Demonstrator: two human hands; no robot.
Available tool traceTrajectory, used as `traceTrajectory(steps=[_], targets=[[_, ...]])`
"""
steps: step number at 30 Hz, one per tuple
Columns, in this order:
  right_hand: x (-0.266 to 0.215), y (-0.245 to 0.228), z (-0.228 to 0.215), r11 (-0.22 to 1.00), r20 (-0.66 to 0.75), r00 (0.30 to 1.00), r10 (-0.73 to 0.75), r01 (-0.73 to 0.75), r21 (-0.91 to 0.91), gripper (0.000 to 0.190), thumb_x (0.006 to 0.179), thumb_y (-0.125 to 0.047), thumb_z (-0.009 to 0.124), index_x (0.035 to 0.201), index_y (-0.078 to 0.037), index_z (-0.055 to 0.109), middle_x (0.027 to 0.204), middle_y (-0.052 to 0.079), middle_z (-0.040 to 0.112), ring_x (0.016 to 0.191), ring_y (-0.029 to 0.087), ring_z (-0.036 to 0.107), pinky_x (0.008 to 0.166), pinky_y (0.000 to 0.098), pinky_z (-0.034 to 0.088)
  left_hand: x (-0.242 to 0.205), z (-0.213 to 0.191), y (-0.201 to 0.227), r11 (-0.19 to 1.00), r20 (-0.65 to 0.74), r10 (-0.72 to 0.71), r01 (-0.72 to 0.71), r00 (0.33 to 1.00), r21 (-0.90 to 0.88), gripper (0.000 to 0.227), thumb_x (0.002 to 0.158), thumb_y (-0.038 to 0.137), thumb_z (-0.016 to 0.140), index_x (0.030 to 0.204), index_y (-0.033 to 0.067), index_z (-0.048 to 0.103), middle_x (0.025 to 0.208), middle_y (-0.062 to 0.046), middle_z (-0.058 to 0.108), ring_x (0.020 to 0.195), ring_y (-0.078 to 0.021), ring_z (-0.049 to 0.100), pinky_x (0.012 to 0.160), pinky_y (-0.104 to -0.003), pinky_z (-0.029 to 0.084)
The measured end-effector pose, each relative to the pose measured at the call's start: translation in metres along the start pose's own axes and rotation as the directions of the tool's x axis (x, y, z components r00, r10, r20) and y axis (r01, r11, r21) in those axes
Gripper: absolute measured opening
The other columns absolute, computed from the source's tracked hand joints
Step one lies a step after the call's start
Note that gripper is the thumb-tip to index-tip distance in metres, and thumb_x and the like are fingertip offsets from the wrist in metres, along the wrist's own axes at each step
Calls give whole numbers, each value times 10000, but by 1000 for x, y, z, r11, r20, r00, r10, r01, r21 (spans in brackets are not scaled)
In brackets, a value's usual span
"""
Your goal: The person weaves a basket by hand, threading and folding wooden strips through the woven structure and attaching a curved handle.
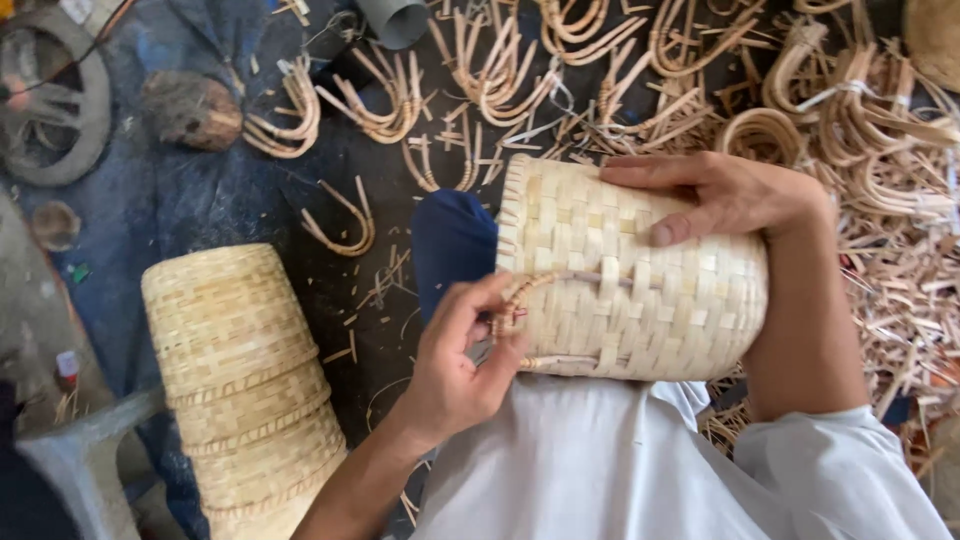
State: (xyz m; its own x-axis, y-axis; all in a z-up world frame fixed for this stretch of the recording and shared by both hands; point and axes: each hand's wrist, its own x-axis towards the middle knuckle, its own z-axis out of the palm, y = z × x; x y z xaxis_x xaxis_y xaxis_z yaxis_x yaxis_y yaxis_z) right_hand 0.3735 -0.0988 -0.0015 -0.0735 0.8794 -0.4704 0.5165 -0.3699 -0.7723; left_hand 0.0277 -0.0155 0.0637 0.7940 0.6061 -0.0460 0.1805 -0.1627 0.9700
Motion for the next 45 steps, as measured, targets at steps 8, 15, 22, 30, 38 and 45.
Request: traceTrajectory(steps=[8,15,22,30,38,45], targets=[[7,16,-3,994,9,1000,22,-22,102,985,567,-644,770,1453,-262,574,1614,32,470,1445,295,467,1160,469,382,-12,9,-36,760,172,-249,302,953,-575,789,948,30,716,1561,-57,226,1382,-195,569,1255,-224,609,1079,-359,534],[11,21,-6,994,33,999,-14,10,111,971,616,-644,777,1471,-237,559,1615,57,465,1471,320,436,1181,479,337,-12,10,-40,757,153,-214,263,965,-598,829,969,75,730,1595,-36,198,1401,-246,549,1269,-252,604,1088,-381,536],[12,7,-3,998,25,998,65,-65,0,1031,556,-721,711,1491,-323,539,1629,15,444,1470,316,412,1179,532,302,-4,-11,-19,973,119,165,-181,979,142,819,991,334,720,1626,44,292,1654,-285,255,1524,-356,395,1241,-466,416],[17,5,-2,999,37,999,21,-23,49,1090,547,-794,692,1501,-293,529,1579,50,501,1416,332,483,1148,527,366,26,-29,-33,758,466,295,-502,834,417,1111,826,542,815,1620,51,211,1705,-180,193,1587,-415,158,1310,-630,91],[39,25,-11,983,51,991,126,-131,130,1089,484,-758,710,1474,-323,577,1399,86,672,1280,313,631,1075,449,475,60,-40,-39,720,505,385,-594,772,359,652,840,416,854,1312,77,560,1641,-230,291,1574,-427,239,1325,-575,270],[34,39,-22,999,69,997,14,-16,28,1026,546,-749,688,1456,-284,588,1421,95,654,1312,313,607,1103,432,461,60,-35,-12,735,487,431,-608,760,300,521,841,414,855,1028,48,536,1555,-281,353,1503,-498,320,1279,-584,330]])
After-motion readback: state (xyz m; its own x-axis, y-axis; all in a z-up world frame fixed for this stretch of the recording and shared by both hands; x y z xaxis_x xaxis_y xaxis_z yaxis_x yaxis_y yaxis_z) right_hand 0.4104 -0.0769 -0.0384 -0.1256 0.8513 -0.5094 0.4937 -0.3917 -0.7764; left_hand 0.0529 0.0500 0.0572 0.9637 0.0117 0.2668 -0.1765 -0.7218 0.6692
